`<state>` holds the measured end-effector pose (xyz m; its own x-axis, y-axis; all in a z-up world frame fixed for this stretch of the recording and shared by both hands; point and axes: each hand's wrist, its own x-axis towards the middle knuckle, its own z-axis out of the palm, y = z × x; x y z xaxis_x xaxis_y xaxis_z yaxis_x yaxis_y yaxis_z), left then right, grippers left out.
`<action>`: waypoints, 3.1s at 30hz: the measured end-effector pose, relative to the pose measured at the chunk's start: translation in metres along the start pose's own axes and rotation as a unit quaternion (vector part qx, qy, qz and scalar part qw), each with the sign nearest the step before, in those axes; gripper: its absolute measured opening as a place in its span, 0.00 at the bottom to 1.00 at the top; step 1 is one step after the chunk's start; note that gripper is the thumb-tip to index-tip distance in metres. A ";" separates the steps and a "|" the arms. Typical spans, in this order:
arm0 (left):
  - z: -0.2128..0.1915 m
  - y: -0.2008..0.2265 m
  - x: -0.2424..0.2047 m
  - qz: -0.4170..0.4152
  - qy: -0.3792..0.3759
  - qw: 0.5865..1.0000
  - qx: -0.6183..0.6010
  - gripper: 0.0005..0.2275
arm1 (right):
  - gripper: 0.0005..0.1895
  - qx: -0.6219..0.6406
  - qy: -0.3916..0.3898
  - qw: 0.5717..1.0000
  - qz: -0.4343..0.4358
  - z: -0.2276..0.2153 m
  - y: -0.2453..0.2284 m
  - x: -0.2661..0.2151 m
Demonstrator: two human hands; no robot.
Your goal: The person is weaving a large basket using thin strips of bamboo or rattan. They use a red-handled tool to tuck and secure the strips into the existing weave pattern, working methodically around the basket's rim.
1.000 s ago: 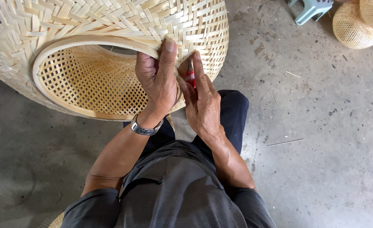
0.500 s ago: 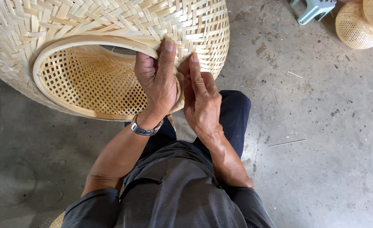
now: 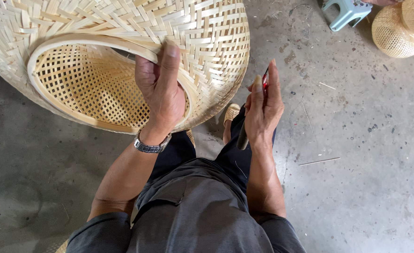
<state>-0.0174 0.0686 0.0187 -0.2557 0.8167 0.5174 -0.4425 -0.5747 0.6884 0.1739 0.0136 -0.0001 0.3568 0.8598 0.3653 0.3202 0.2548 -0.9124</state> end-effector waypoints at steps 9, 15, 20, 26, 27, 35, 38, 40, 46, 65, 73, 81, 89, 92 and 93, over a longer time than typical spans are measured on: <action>0.009 0.006 -0.008 -0.027 -0.006 0.998 -0.061 0.17 | 0.18 -0.117 -0.110 0.980 -0.120 -0.002 -0.052 -0.009; 0.007 0.001 -0.015 -0.037 -0.020 0.996 -0.080 0.15 | 0.16 -0.118 -0.095 0.959 -0.240 0.014 -0.063 0.000; 0.004 -0.001 -0.019 -0.052 -0.027 0.995 -0.078 0.13 | 0.13 -0.097 -0.107 0.965 -0.220 0.020 -0.062 0.003; 0.002 0.002 -0.016 -0.047 -0.046 0.996 -0.056 0.13 | 0.13 -0.100 -0.109 0.965 -0.217 0.021 -0.064 0.004; 0.002 0.003 -0.016 -0.049 -0.047 0.996 -0.058 0.13 | 0.12 -0.095 -0.111 0.966 -0.213 0.021 -0.064 0.005; 0.001 0.004 -0.017 -0.062 -0.045 0.995 -0.059 0.14 | 0.12 -0.098 -0.122 0.966 -0.208 0.021 -0.062 0.006; 0.001 0.004 -0.017 -0.064 -0.044 0.995 -0.062 0.14 | 0.12 -0.094 -0.118 0.966 -0.208 0.023 -0.060 0.005; 0.002 0.004 -0.016 -0.062 -0.043 0.995 -0.061 0.15 | 0.12 -0.092 -0.114 0.966 -0.213 0.024 -0.059 0.005; 0.006 0.003 -0.012 -0.054 -0.036 0.995 -0.070 0.14 | 0.16 -0.096 -0.073 0.967 -0.223 0.019 -0.054 -0.003; -0.001 0.008 -0.015 -0.066 -0.063 0.993 -0.069 0.17 | 0.14 -0.224 -0.133 0.924 -0.281 0.011 -0.069 0.006; 0.001 0.009 -0.017 -0.045 -0.074 0.996 0.006 0.21 | 0.18 -0.238 -0.179 0.917 -0.267 0.007 -0.077 0.009; 0.005 0.014 -0.017 -0.048 -0.059 0.997 0.000 0.23 | 0.18 -0.201 -0.083 0.936 -0.276 0.018 -0.055 -0.012; 0.008 0.018 -0.017 -0.071 -0.042 0.992 -0.094 0.15 | 0.23 -0.112 -0.092 0.952 -0.269 0.004 -0.053 -0.016; 0.011 0.021 -0.020 -0.093 -0.039 0.990 -0.103 0.15 | 0.23 -0.085 -0.100 0.955 -0.265 0.001 -0.062 -0.014; 0.012 0.022 -0.020 -0.100 -0.040 0.988 -0.110 0.15 | 0.23 -0.078 -0.105 0.955 -0.264 0.003 -0.064 -0.012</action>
<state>-0.0116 0.0391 0.0293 -0.0793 0.9009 0.4268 -0.6551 -0.3698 0.6588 0.1466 -0.0122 0.0534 -0.0701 0.7030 0.7077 0.5391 0.6236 -0.5661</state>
